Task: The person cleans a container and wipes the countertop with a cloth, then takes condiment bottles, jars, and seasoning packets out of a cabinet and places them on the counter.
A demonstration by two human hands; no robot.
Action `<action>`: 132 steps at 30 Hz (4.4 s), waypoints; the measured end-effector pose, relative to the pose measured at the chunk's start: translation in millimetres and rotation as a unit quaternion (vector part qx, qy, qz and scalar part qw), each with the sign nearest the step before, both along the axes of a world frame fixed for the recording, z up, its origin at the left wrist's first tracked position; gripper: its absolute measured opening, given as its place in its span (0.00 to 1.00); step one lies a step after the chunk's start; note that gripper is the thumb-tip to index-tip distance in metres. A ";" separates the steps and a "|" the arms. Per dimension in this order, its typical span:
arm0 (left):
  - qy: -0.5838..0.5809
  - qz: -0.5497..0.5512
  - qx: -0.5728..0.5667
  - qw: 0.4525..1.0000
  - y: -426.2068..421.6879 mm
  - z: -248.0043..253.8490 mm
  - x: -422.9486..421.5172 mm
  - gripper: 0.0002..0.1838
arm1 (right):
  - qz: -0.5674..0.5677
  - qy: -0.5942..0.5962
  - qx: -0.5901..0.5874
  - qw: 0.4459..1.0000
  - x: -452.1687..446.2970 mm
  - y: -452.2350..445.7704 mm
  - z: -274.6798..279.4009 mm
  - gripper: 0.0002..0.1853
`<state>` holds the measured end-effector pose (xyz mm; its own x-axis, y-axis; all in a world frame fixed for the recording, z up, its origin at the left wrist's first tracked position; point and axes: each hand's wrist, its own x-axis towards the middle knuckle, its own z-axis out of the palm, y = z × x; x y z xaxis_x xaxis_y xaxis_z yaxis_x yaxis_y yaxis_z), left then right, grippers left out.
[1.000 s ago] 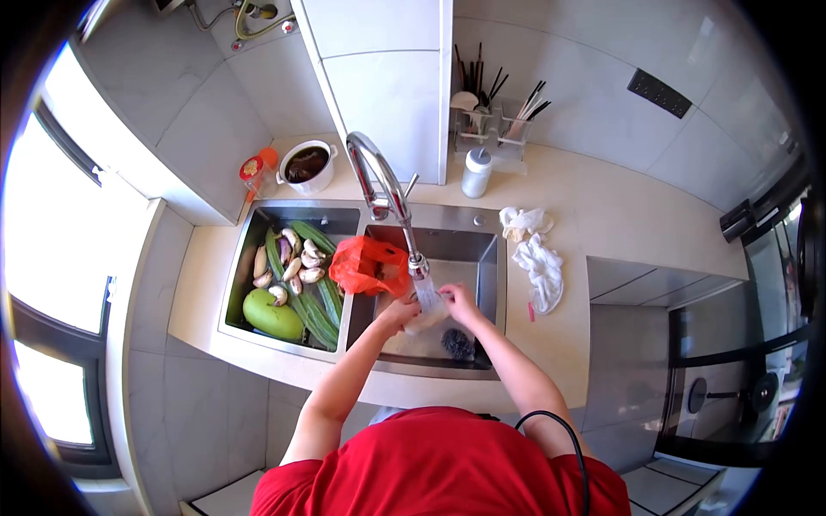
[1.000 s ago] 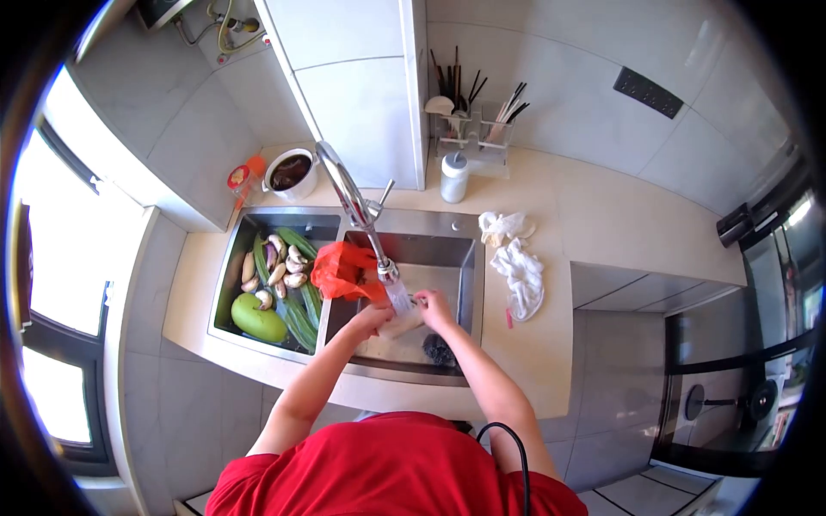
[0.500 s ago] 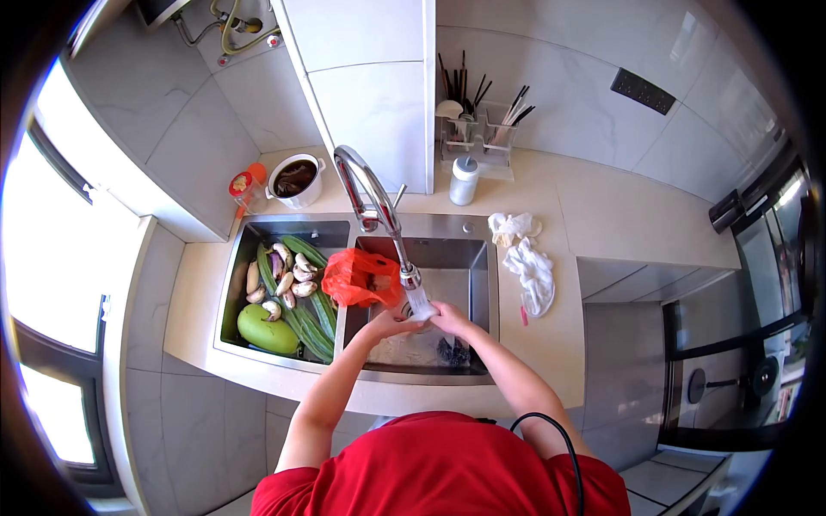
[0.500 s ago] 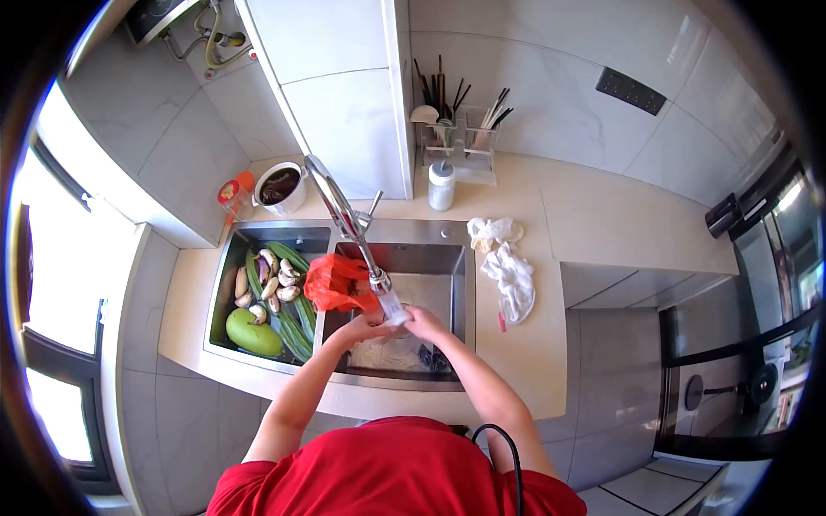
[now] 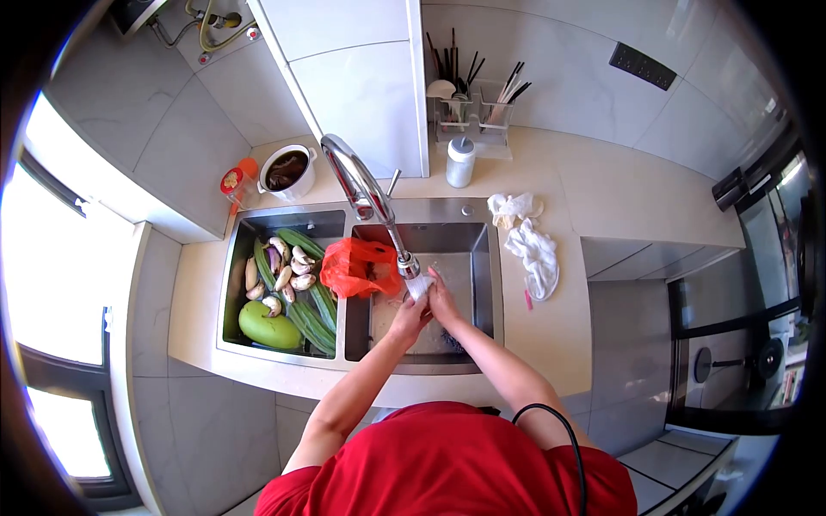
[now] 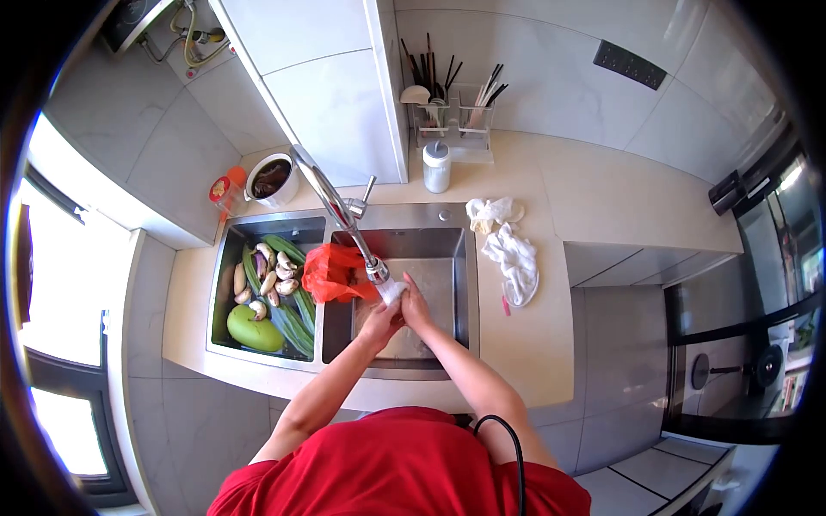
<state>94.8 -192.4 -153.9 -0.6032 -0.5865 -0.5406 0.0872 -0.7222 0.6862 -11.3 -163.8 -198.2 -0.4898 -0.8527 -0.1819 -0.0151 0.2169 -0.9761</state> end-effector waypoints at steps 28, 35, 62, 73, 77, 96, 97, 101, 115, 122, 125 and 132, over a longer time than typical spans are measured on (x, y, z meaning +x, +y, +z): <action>-0.038 -0.138 0.025 0.989 -53.7 12.3 23.2 0.36 | -0.015 -0.325 -0.027 0.945 -19.5 -11.5 59.3 0.14; 0.190 -0.024 0.196 0.962 -52.7 -16.9 -0.3 0.29 | 0.053 0.046 -0.112 0.991 -6.1 12.0 30.4 0.22; 0.073 0.033 0.150 0.986 -28.8 -22.6 44.7 0.17 | 0.059 -0.180 -0.092 0.977 -40.1 -98.0 32.1 0.21; -0.294 -0.199 -0.374 0.857 -53.3 -41.9 18.7 0.32 | 0.071 -0.529 0.120 0.837 6.2 15.4 40.8 0.27; 0.087 -0.195 0.083 0.974 -67.3 -7.4 34.2 0.27 | 0.125 -0.628 0.068 0.765 -0.3 27.5 51.3 0.19; -0.069 -0.142 -0.169 0.973 -78.1 -36.3 -57.3 0.15 | 0.209 -0.180 0.226 0.934 -34.1 -7.5 41.3 0.19; -0.163 -0.165 -0.226 0.946 -77.6 -40.8 -59.4 0.16 | 0.209 -0.122 0.247 0.938 -30.5 -7.1 40.5 0.19; -0.341 -0.167 -0.406 0.831 -53.3 -24.0 -59.9 0.22 | 0.229 0.052 0.212 0.949 -18.8 1.5 44.8 0.24; -0.422 -0.158 -0.461 0.764 -23.8 -56.2 -7.3 0.29 | 0.288 0.328 0.290 0.852 -5.7 45.7 28.2 0.33; -0.260 -0.020 -0.616 0.743 -47.9 60.4 0.5 0.27 | 0.230 0.335 0.281 0.870 -44.5 56.3 18.4 0.30; -0.170 0.011 -0.508 0.844 -37.9 112.6 -12.4 0.19 | 0.180 0.325 0.224 0.901 -27.1 63.8 35.5 0.26; -0.365 0.132 -0.668 0.635 -68.4 116.7 74.0 0.10 | 0.241 0.185 0.132 0.944 -15.8 66.5 38.3 0.41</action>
<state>168.9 -260.8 -37.2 -0.2644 -0.8439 0.4668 -0.6088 0.5214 0.5979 -27.1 -97.2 -160.0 -0.1271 -0.9417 -0.3116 -0.5030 0.3320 -0.7980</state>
